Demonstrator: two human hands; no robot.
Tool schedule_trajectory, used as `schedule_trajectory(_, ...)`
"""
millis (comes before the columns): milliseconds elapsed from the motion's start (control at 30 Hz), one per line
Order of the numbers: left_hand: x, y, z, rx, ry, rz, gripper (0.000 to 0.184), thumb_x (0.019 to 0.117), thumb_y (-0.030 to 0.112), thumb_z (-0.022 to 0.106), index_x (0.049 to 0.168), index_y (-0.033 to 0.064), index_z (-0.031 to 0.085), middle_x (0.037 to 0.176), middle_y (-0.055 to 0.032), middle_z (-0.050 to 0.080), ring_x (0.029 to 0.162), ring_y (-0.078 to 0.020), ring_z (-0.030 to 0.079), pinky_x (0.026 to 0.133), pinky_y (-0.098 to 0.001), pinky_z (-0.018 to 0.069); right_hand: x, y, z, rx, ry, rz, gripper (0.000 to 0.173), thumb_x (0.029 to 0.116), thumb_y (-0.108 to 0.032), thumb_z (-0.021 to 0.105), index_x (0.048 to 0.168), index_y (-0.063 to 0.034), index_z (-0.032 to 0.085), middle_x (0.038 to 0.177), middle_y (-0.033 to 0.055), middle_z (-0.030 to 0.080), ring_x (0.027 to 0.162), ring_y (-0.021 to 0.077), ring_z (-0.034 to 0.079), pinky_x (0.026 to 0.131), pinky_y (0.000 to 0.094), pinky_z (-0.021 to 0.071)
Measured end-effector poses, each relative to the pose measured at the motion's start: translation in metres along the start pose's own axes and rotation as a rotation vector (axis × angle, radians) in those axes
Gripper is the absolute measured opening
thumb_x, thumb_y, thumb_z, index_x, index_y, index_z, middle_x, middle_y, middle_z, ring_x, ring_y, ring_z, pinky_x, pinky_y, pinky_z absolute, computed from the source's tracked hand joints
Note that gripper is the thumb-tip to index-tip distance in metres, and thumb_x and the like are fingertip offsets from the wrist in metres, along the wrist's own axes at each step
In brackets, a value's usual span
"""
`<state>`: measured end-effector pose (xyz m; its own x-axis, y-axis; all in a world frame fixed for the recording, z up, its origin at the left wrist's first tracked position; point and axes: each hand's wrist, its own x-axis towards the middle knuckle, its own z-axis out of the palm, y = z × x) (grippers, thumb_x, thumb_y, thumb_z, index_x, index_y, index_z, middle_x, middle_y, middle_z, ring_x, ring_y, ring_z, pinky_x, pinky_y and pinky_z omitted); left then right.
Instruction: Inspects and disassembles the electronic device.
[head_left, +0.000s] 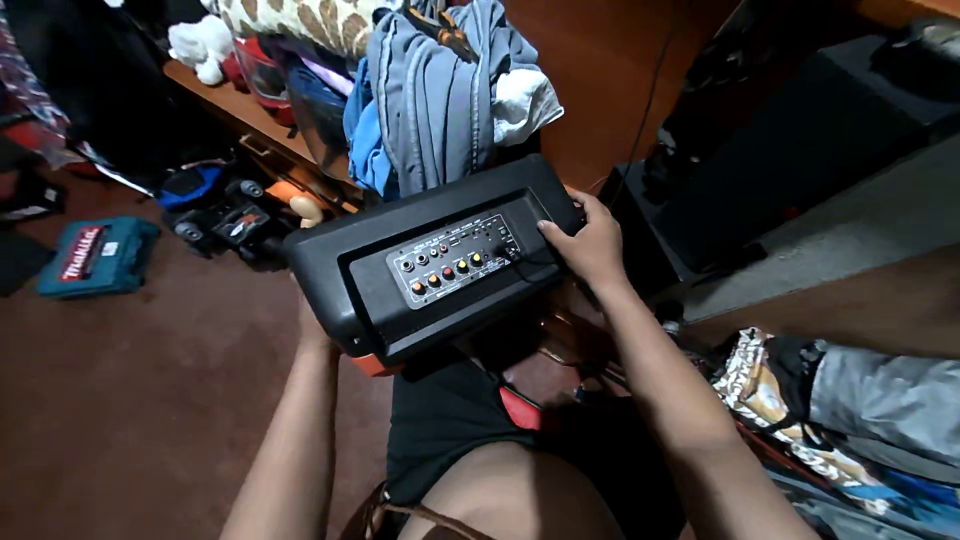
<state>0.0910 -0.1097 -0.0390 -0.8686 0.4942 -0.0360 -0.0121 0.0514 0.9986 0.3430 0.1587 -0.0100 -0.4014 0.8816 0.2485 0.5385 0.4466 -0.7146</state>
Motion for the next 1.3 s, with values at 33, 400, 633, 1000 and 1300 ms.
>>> schedule_trajectory(33, 0.007, -0.011, -0.015, 0.031, -0.055, 0.212, 0.062, 0.1093, 0.054, 0.026, 0.149, 0.0093, 0.041, 0.13, 0.0003, 0.06, 0.115, -0.0009, 0.059, 0.102, -0.0259, 0.0496, 0.0, -0.002, -0.001, -0.021, -0.005, -0.01, 0.073, 0.0834, -0.052, 0.08, 0.14, -0.01, 0.061, 0.131, 0.0137, 0.067, 0.117, 0.0282, 0.066, 0.1, 0.0525, 0.0531)
schedule_trajectory(400, 0.009, 0.077, 0.019, 1.161, -0.493, 0.729, 0.102, 0.0639, 0.09, 0.062, 0.138, 0.0196, 0.061, 0.155, -0.0309, 0.04, 0.149, -0.0558, 0.025, 0.113, -0.0829, 0.0085, 0.019, -0.005, -0.028, -0.175, -0.214, -0.14, 0.078, 0.085, -0.052, 0.078, 0.147, -0.0111, 0.054, 0.134, 0.015, 0.064, 0.12, 0.029, 0.064, 0.103, 0.0535, 0.0518)
schedule_trajectory(633, -0.002, 0.076, 0.045, 1.27, -0.458, 0.664, 0.099, 0.0564, 0.076, 0.082, 0.133, 0.0151, 0.063, 0.155, -0.0331, 0.036, 0.146, -0.0559, 0.031, 0.112, -0.0837, 0.0138, 0.02, -0.041, -0.042, -0.182, -0.387, -0.796, 0.086, 0.0797, -0.065, 0.073, 0.142, -0.0074, 0.058, 0.139, 0.0139, 0.061, 0.131, 0.0292, 0.056, 0.11, 0.053, 0.0458)
schedule_trajectory(1000, -0.003, 0.072, 0.051, 1.266, -0.424, 0.646, 0.097, 0.0549, 0.072, 0.083, 0.128, 0.0123, 0.063, 0.155, -0.0315, 0.037, 0.147, -0.0535, 0.03, 0.114, -0.081, 0.0136, 0.03, -0.102, -0.006, -0.727, -0.77, -0.876, 0.087, 0.0743, -0.044, 0.087, 0.148, -0.0134, 0.051, 0.143, 0.0094, 0.054, 0.133, 0.0315, 0.051, 0.106, 0.0564, 0.0416)
schedule_trajectory(1300, -0.006, 0.069, 0.05, 1.236, -0.415, 0.669, 0.099, 0.0568, 0.075, 0.08, 0.133, 0.0149, 0.062, 0.157, -0.0307, 0.036, 0.148, -0.0524, 0.029, 0.115, -0.0802, 0.0113, 0.028, -0.116, 0.003, -0.802, -0.784, -0.834, 0.075, 0.0723, -0.038, 0.088, 0.135, -0.0113, 0.058, 0.137, 0.0111, 0.055, 0.128, 0.034, 0.052, 0.098, 0.0572, 0.0446)
